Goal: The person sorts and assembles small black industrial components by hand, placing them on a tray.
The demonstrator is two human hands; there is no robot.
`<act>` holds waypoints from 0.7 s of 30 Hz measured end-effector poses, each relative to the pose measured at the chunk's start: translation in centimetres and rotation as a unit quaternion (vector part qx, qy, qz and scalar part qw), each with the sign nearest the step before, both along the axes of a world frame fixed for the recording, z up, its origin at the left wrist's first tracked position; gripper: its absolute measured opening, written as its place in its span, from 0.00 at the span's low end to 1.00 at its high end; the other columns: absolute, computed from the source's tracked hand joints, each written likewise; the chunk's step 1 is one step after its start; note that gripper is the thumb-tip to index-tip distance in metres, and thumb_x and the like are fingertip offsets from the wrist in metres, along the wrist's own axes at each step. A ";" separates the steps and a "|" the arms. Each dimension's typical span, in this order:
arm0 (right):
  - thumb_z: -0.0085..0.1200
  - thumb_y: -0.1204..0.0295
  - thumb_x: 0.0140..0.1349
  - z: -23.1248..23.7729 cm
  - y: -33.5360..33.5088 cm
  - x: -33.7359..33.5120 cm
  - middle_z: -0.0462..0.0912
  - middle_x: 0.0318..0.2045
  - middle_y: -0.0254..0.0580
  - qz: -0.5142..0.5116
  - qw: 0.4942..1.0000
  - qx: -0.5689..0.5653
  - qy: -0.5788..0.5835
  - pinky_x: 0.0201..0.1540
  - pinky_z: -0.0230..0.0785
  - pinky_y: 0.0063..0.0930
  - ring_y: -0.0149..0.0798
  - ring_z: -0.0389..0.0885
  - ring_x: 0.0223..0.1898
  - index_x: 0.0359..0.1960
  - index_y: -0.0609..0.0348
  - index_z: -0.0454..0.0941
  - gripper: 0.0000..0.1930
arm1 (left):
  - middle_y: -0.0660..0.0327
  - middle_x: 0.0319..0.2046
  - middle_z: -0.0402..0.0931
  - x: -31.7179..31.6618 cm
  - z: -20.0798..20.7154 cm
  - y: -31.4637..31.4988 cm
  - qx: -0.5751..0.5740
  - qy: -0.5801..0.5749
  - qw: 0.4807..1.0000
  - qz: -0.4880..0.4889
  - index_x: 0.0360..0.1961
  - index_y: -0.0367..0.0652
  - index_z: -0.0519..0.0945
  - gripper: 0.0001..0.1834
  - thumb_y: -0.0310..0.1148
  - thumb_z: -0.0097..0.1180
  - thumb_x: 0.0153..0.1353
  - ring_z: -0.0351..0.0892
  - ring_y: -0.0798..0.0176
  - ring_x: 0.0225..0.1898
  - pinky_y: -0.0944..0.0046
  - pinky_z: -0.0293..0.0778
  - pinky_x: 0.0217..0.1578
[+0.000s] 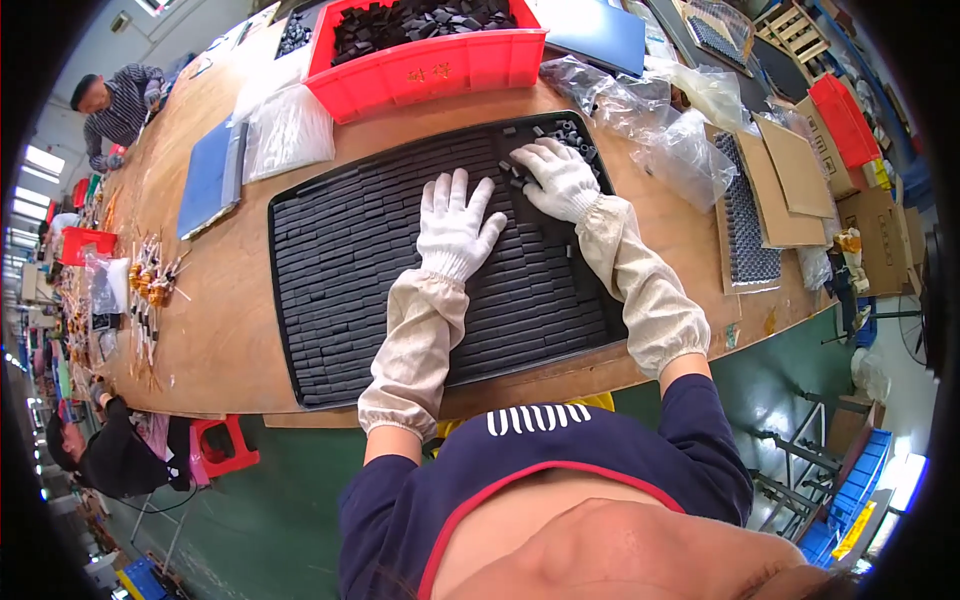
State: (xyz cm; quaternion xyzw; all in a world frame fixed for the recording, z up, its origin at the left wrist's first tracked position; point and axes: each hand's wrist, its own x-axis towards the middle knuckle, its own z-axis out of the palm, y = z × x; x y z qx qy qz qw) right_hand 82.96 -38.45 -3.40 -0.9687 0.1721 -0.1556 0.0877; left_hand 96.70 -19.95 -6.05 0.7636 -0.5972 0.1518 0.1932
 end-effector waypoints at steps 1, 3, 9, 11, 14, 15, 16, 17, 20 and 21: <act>0.60 0.63 0.54 -0.1 0.0 0.1 0.74 0.61 0.42 0.002 1.000 0.000 0.006 0.69 0.57 0.46 0.48 0.65 0.67 0.62 0.49 0.72 0.30 | 0.45 0.65 0.66 0.0 0.1 0.0 0.000 0.006 1.000 0.002 0.64 0.52 0.74 0.33 0.55 0.55 0.61 0.61 0.41 0.66 0.41 0.50 0.69; 0.60 0.64 0.54 0.0 0.1 0.5 0.74 0.61 0.42 0.005 1.000 -0.002 -0.012 0.69 0.57 0.47 0.48 0.66 0.67 0.61 0.49 0.73 0.29 | 0.46 0.65 0.67 0.0 0.3 0.0 0.000 0.006 1.000 -0.002 0.62 0.52 0.75 0.32 0.55 0.56 0.61 0.62 0.42 0.66 0.42 0.51 0.69; 0.61 0.62 0.56 -1.2 0.3 1.8 0.78 0.58 0.39 0.014 0.998 -0.038 -0.038 0.66 0.60 0.46 0.48 0.68 0.65 0.57 0.47 0.77 0.24 | 0.46 0.63 0.68 0.0 0.1 -0.2 -0.004 0.016 1.000 0.000 0.62 0.52 0.75 0.31 0.55 0.57 0.60 0.63 0.42 0.65 0.42 0.51 0.69; 0.61 0.64 0.55 -1.7 -0.2 2.2 0.80 0.54 0.37 -0.052 0.993 -0.074 -0.080 0.63 0.63 0.45 0.47 0.72 0.62 0.51 0.47 0.80 0.20 | 0.46 0.63 0.69 0.0 0.2 -0.3 -0.009 0.013 1.000 -0.003 0.61 0.52 0.75 0.31 0.55 0.57 0.60 0.64 0.42 0.65 0.42 0.52 0.69; 0.61 0.67 0.52 -1.0 0.0 2.8 0.81 0.48 0.36 -0.057 0.985 -0.089 -0.134 0.58 0.66 0.44 0.46 0.74 0.57 0.45 0.48 0.82 0.16 | 0.47 0.62 0.69 0.0 0.3 0.0 -0.012 0.008 1.000 0.001 0.61 0.52 0.76 0.31 0.55 0.58 0.59 0.64 0.43 0.64 0.42 0.52 0.69; 0.61 0.69 0.50 -0.8 0.0 2.8 0.81 0.45 0.36 -0.044 0.979 -0.108 -0.165 0.54 0.68 0.44 0.47 0.75 0.54 0.43 0.48 0.82 0.15 | 0.47 0.62 0.70 0.0 0.3 0.0 -0.012 0.008 1.000 0.003 0.61 0.52 0.76 0.31 0.55 0.58 0.59 0.64 0.43 0.64 0.42 0.52 0.69; 0.61 0.69 0.50 -0.4 0.3 2.7 0.80 0.47 0.38 -0.015 0.981 -0.113 -0.156 0.56 0.66 0.45 0.48 0.74 0.56 0.42 0.46 0.83 0.15 | 0.47 0.62 0.70 0.1 0.2 0.1 -0.012 0.008 1.000 0.004 0.61 0.52 0.76 0.31 0.55 0.58 0.59 0.64 0.43 0.64 0.42 0.52 0.69; 0.61 0.69 0.50 -0.5 0.3 2.8 0.80 0.47 0.38 -0.014 0.981 -0.113 -0.157 0.56 0.66 0.45 0.48 0.74 0.56 0.42 0.46 0.83 0.15 | 0.47 0.62 0.70 0.2 0.1 0.2 -0.016 0.006 1.000 0.004 0.61 0.52 0.76 0.31 0.54 0.58 0.59 0.65 0.43 0.63 0.41 0.53 0.68; 0.60 0.67 0.52 -2.1 -1.2 2.6 0.79 0.52 0.41 -0.030 0.982 -0.157 -0.103 0.60 0.61 0.50 0.50 0.70 0.60 0.42 0.42 0.84 0.14 | 0.47 0.62 0.70 -0.2 0.4 0.0 -0.020 0.006 1.000 -0.006 0.60 0.52 0.76 0.31 0.54 0.59 0.59 0.65 0.43 0.63 0.41 0.53 0.68; 0.65 0.66 0.51 -1.8 -1.5 2.8 0.78 0.54 0.39 -0.050 0.982 -0.161 -0.086 0.62 0.61 0.48 0.49 0.69 0.63 0.43 0.41 0.85 0.15 | 0.47 0.62 0.70 -0.2 0.5 0.1 -0.018 0.006 1.000 -0.006 0.60 0.51 0.76 0.31 0.54 0.59 0.59 0.65 0.43 0.63 0.41 0.53 0.68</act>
